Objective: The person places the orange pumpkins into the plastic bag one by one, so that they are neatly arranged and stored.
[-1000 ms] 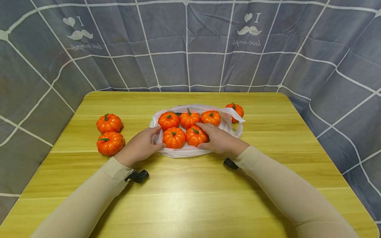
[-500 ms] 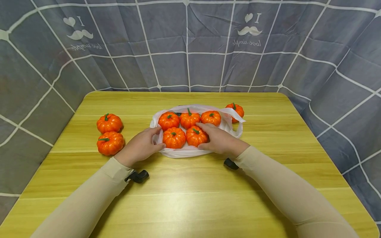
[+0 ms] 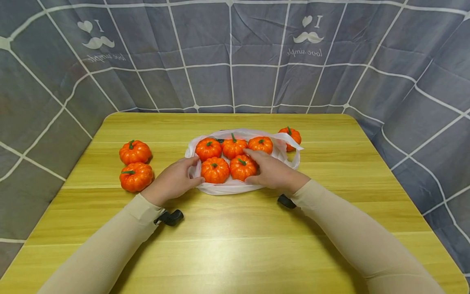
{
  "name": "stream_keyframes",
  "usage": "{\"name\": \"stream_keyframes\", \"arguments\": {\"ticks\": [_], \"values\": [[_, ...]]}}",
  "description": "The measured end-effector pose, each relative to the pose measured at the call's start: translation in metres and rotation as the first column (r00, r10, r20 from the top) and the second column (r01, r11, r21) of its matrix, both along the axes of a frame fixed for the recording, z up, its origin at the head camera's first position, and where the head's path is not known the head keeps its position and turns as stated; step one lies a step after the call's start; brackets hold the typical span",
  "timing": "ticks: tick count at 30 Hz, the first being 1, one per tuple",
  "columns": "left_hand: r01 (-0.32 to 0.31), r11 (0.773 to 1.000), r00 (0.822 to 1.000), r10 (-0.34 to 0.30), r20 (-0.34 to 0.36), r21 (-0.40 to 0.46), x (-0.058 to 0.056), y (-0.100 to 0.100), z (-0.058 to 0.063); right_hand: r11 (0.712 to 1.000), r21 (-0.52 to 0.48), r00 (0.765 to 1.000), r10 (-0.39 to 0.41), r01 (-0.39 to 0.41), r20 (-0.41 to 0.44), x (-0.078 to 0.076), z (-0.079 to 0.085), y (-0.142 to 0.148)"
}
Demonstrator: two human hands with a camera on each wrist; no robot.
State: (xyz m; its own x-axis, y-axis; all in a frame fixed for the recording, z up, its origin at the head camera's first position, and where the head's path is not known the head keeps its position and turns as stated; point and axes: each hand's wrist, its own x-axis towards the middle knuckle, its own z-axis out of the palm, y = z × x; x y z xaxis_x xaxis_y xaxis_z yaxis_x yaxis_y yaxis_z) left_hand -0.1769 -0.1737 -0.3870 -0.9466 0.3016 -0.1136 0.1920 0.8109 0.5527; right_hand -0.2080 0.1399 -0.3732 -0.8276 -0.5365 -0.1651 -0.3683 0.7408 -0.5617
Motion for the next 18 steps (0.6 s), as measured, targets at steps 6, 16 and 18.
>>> {"name": "stream_keyframes", "arguments": {"ticks": [6, 16, 18], "values": [[0.001, 1.0, 1.0, -0.001, 0.003, 0.003, 0.0, 0.0, 0.0, 0.999, -0.044, 0.999, -0.003, 0.002, -0.032, -0.002, 0.011, 0.006], [0.004, 1.0, 1.0, -0.004, 0.01, 0.008, 0.001, 0.0, 0.002, 0.973, -0.178, 0.977, -0.169, 0.144, -0.132, -0.008, 0.026, 0.021], [0.006, 1.0, 1.0, -0.006, 0.009, 0.008, 0.001, 0.0, 0.002, 0.964, -0.213, 0.971, -0.193, 0.161, -0.14, -0.008, 0.031, 0.024]]}}
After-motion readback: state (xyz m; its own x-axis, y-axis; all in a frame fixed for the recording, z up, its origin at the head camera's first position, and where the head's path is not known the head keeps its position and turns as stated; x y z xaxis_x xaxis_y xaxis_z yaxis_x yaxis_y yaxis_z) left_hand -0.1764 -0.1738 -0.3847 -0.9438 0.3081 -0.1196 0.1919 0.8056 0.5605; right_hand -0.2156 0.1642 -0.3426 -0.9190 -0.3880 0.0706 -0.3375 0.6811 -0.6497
